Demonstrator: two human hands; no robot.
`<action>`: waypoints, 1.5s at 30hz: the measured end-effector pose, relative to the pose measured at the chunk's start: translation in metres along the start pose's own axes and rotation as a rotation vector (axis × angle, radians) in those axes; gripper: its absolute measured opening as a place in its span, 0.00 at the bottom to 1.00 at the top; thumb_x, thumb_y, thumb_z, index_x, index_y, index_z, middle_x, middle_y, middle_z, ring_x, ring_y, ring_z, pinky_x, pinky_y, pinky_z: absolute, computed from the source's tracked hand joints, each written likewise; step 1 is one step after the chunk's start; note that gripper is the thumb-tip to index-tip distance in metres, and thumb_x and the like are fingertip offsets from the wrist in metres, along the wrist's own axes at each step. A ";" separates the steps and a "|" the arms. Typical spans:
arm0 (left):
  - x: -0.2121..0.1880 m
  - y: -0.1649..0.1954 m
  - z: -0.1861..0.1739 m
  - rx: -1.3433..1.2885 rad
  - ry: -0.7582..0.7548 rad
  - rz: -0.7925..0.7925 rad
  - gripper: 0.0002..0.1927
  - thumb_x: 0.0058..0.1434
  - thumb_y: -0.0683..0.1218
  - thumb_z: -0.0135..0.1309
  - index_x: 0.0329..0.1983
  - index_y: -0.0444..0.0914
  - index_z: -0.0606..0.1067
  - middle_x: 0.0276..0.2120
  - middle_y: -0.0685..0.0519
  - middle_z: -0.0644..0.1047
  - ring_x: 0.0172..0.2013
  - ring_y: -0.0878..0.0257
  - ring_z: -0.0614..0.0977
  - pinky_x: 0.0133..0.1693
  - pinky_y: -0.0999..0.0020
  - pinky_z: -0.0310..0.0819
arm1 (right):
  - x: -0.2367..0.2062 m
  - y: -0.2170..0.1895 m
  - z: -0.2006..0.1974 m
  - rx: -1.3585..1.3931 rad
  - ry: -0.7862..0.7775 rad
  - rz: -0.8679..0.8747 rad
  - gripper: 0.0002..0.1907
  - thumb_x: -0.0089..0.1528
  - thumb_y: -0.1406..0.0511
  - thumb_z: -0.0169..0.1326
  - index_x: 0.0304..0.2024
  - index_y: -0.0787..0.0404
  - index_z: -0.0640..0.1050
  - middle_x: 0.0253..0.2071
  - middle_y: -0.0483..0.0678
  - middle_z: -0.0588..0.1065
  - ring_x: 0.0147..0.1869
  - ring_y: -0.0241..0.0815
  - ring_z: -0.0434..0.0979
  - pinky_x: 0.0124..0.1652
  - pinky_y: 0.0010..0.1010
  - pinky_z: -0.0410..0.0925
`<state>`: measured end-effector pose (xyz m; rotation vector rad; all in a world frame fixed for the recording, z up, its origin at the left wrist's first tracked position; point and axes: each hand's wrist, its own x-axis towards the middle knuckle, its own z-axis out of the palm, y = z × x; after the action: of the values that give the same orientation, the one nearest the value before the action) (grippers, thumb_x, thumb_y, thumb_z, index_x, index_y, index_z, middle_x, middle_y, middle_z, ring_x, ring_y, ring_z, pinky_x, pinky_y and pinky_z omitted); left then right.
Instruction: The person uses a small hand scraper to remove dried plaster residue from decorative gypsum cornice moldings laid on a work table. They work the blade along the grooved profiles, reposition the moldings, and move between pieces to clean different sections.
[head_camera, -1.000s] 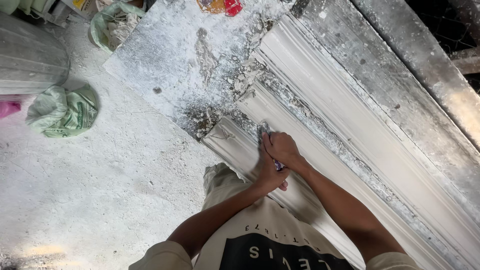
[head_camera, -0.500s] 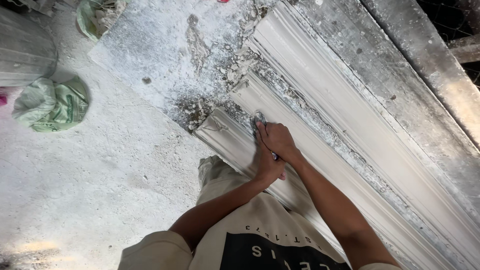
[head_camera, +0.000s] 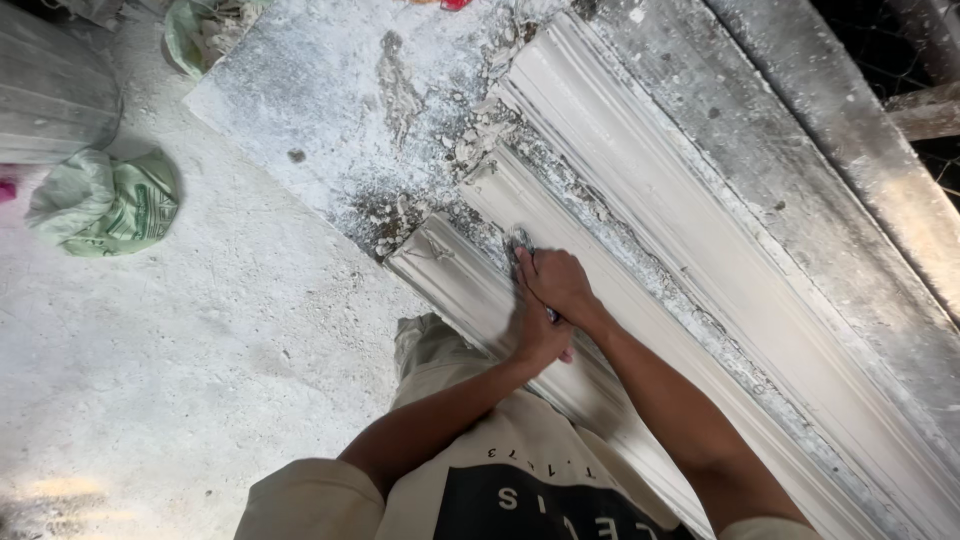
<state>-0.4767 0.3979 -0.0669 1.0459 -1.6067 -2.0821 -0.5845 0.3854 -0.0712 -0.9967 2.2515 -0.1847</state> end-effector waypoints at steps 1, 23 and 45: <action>-0.001 0.003 -0.001 -0.129 -0.066 -0.208 0.62 0.56 0.36 0.57 0.75 0.46 0.22 0.69 0.33 0.53 0.21 0.50 0.82 0.15 0.63 0.77 | -0.001 -0.001 0.000 0.000 0.005 -0.020 0.35 0.70 0.47 0.37 0.26 0.67 0.79 0.28 0.67 0.77 0.36 0.69 0.78 0.42 0.55 0.71; 0.010 0.046 -0.038 -0.116 -0.064 -0.368 0.60 0.60 0.38 0.53 0.77 0.50 0.21 0.46 0.31 0.76 0.14 0.56 0.77 0.11 0.64 0.71 | 0.030 -0.018 0.007 -0.009 0.066 -0.054 0.36 0.71 0.47 0.36 0.27 0.67 0.79 0.28 0.68 0.76 0.37 0.70 0.78 0.44 0.56 0.71; 0.033 0.060 -0.073 -0.048 -0.041 -0.225 0.59 0.57 0.33 0.52 0.77 0.52 0.26 0.65 0.36 0.58 0.15 0.57 0.79 0.12 0.63 0.74 | 0.051 -0.061 -0.006 -0.034 -0.010 -0.017 0.36 0.70 0.46 0.34 0.27 0.65 0.81 0.29 0.66 0.78 0.38 0.67 0.80 0.45 0.53 0.71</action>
<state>-0.4592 0.3062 -0.0310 1.2246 -1.5096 -2.2877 -0.5761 0.3061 -0.0700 -1.0324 2.2446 -0.1491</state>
